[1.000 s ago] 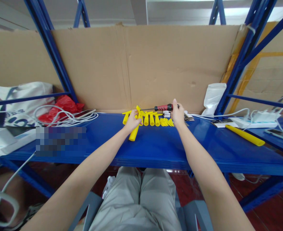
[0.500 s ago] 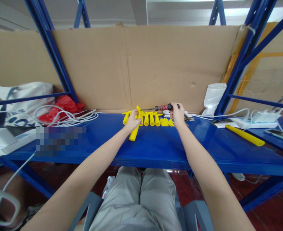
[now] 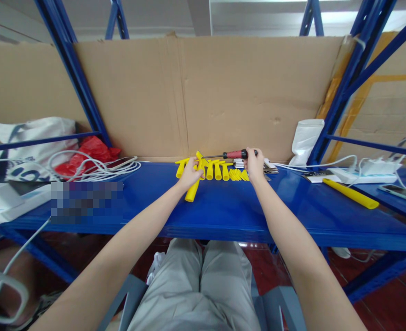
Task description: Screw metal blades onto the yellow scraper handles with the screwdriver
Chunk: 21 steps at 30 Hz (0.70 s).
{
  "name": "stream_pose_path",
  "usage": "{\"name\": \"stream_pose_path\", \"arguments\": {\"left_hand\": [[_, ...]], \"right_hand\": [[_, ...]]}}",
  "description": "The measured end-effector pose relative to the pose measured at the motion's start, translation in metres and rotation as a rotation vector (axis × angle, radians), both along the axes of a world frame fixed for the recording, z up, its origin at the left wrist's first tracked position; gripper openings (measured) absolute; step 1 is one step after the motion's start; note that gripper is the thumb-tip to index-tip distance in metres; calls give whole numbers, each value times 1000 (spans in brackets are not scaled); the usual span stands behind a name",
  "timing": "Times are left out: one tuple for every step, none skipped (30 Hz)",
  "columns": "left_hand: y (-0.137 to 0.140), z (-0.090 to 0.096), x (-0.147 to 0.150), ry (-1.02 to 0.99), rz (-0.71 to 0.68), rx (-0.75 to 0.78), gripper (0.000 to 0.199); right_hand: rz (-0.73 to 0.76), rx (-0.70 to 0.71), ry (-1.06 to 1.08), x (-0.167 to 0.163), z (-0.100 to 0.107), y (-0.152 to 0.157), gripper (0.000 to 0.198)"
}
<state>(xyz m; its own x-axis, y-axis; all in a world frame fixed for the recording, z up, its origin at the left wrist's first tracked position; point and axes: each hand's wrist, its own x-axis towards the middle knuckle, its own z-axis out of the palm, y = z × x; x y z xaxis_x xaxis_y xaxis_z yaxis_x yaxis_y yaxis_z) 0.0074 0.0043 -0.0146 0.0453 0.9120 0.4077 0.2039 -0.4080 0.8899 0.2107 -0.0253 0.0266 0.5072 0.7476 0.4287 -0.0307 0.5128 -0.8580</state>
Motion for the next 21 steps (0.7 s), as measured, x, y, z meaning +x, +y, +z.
{"name": "stream_pose_path", "arguments": {"left_hand": [[0, 0, 0, -3, 0, 5, 55], [0, 0, 0, -8, -1, 10, 54], [1, 0, 0, -14, -4, 15, 54], [1, -1, 0, -18, -5, 19, 53], [1, -1, 0, -20, -4, 22, 54], [1, -1, 0, -18, -2, 24, 54], [2, -1, 0, -15, -2, 26, 55], [2, -2, 0, -11, -1, 27, 56], [2, -2, 0, -7, 1, 25, 57], [2, -2, 0, -4, 1, 21, 58], [1, -1, 0, -2, 2, 15, 59], [1, -1, 0, -2, 4, 7, 59], [0, -1, 0, -3, 6, -1, 59], [0, 0, 0, -5, 6, -6, 59], [0, 0, 0, -8, 5, -8, 58], [0, 0, 0, -10, 4, -9, 59], [0, 0, 0, -11, 3, -9, 59], [0, 0, -1, -9, 2, -10, 60], [0, 0, -1, -6, 3, -12, 60], [1, -1, -1, -2, 5, -13, 60], [1, -1, -1, 2, 7, -12, 59]], "right_hand": [[7, -8, 1, -1, 0, -1, 33], [14, -13, -1, -1, 1, -1, 34], [16, -11, -7, -1, 1, -2, 36], [11, -4, -12, -1, 1, -2, 40], [1, 6, -17, -1, 1, -2, 43], [-14, 17, -20, 0, 1, -2, 47], [-31, 27, -23, 0, 1, -1, 49], [-45, 30, -25, 1, 1, 0, 49], [-54, 29, -26, 1, 0, 1, 48], [-55, 25, -29, 2, 0, 2, 46], [-51, 22, -29, 2, 0, 2, 44], [-41, 20, -27, 2, 0, 3, 42], [-25, 23, -21, 2, 0, 4, 42], [-6, 31, -14, 2, -1, 4, 43], [15, 41, -10, 2, -1, 4, 44], [35, 52, -10, 2, -2, 4, 47], [50, 63, -14, 2, -2, 4, 49], [58, 71, -21, 2, -2, 4, 51], [58, 73, -26, 2, -2, 3, 51], [53, 69, -30, 2, -2, 2, 51], [45, 62, -32, 2, -2, 2, 50]]}}
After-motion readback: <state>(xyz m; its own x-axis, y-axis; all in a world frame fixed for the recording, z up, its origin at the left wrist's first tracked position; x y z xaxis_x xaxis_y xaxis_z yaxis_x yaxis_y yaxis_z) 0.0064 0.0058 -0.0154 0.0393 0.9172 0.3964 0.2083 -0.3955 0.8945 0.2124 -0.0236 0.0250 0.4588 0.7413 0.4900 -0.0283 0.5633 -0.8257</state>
